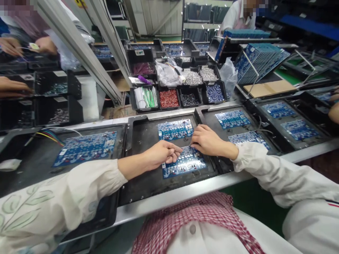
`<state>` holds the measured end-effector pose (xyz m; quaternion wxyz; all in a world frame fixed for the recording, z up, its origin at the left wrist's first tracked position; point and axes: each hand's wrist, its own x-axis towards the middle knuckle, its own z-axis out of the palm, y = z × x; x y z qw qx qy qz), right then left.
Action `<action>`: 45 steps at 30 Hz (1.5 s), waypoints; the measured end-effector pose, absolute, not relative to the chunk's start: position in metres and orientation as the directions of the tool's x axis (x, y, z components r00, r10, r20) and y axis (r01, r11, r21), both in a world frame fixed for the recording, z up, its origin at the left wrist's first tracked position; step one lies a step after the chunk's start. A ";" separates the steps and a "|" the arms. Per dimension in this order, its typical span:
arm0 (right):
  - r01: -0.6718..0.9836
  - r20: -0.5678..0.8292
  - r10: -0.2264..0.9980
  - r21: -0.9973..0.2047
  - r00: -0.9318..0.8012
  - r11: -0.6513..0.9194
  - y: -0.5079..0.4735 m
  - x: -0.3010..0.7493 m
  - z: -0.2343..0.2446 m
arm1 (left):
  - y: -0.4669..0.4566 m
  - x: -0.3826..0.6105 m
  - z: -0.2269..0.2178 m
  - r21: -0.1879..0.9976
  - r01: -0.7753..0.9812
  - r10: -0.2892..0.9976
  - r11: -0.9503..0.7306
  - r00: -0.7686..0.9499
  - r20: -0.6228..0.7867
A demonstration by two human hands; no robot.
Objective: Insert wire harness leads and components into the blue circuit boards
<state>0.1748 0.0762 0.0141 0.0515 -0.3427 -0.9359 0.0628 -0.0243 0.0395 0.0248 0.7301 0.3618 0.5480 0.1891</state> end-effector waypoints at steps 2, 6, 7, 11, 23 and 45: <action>0.658 0.014 0.660 -0.073 -0.751 0.750 0.070 0.181 0.006 | 0.036 -0.026 0.024 0.737 0.132 0.669 0.662 0.337 -0.662; 0.674 0.009 0.676 -0.056 -0.737 0.736 0.068 0.183 -0.001 | 0.037 -0.029 0.019 0.772 0.126 0.694 0.623 0.366 -0.620; 0.670 0.011 0.672 -0.059 -0.741 0.740 0.068 0.183 -0.001 | 0.038 -0.029 0.018 0.779 0.128 0.702 0.613 0.363 -0.612; 0.660 0.017 0.662 -0.061 -0.749 0.749 0.069 0.183 0.000 | 0.039 -0.030 0.012 0.815 0.155 0.738 0.558 0.356 -0.573; 0.640 0.008 0.642 -0.068 -0.766 0.765 0.066 0.182 0.005 | 0.037 -0.028 0.014 0.819 0.136 0.728 0.558 0.394 -0.561; 0.674 0.102 0.677 -0.059 -0.729 0.736 0.064 0.176 -0.014 | 0.339 0.005 0.057 0.502 0.741 0.893 -0.445 0.327 0.309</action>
